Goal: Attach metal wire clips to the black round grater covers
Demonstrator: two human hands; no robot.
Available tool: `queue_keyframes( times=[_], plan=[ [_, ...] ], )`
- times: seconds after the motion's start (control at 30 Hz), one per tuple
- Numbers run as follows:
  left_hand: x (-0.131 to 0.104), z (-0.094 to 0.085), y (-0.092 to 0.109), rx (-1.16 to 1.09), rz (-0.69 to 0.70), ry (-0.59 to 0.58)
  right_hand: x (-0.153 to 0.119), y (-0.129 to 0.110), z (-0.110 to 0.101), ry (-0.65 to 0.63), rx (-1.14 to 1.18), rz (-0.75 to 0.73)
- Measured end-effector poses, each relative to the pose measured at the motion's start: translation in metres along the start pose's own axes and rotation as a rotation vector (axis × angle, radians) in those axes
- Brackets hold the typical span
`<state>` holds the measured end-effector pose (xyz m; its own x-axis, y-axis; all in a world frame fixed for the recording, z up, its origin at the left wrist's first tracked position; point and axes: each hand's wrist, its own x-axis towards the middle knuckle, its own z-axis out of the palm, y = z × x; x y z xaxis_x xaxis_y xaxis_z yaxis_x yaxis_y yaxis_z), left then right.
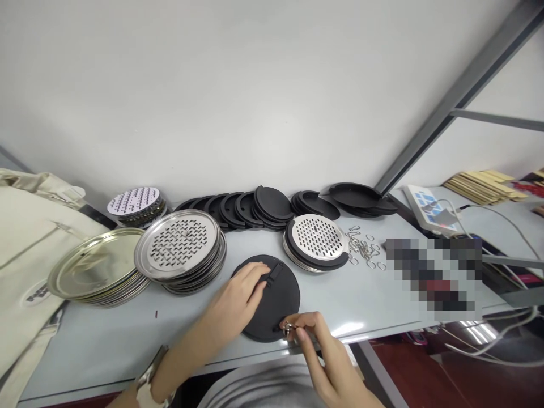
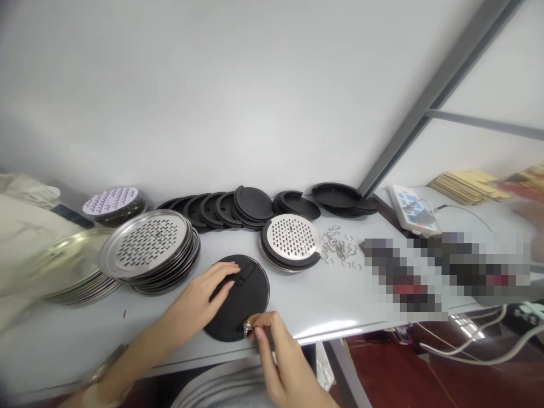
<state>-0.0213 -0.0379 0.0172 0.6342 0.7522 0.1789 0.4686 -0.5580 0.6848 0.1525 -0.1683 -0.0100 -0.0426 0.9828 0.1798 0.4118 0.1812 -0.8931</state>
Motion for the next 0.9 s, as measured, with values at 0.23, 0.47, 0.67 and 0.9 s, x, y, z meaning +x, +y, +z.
queue_keyframes(
  times=[0.23, 0.47, 0.67, 0.9],
  plan=[
    [0.029, 0.006, -0.004, 0.03, 0.181, -0.131, 0.017, 0.017, -0.017, 0.224, 0.048, 0.086],
    [0.025, -0.017, -0.014, -0.031, 0.27, -0.331, 0.046, 0.03, -0.029, 0.267, 0.232, 0.17],
    [0.033, -0.027, -0.012, -0.09, 0.296, -0.417, 0.056, 0.035, -0.013, 0.173, 0.285, 0.153],
    [0.05, -0.006, -0.004, -0.259, 0.166, -0.212, 0.065, 0.033, -0.017, 0.111, 0.382, 0.19]
  ],
)
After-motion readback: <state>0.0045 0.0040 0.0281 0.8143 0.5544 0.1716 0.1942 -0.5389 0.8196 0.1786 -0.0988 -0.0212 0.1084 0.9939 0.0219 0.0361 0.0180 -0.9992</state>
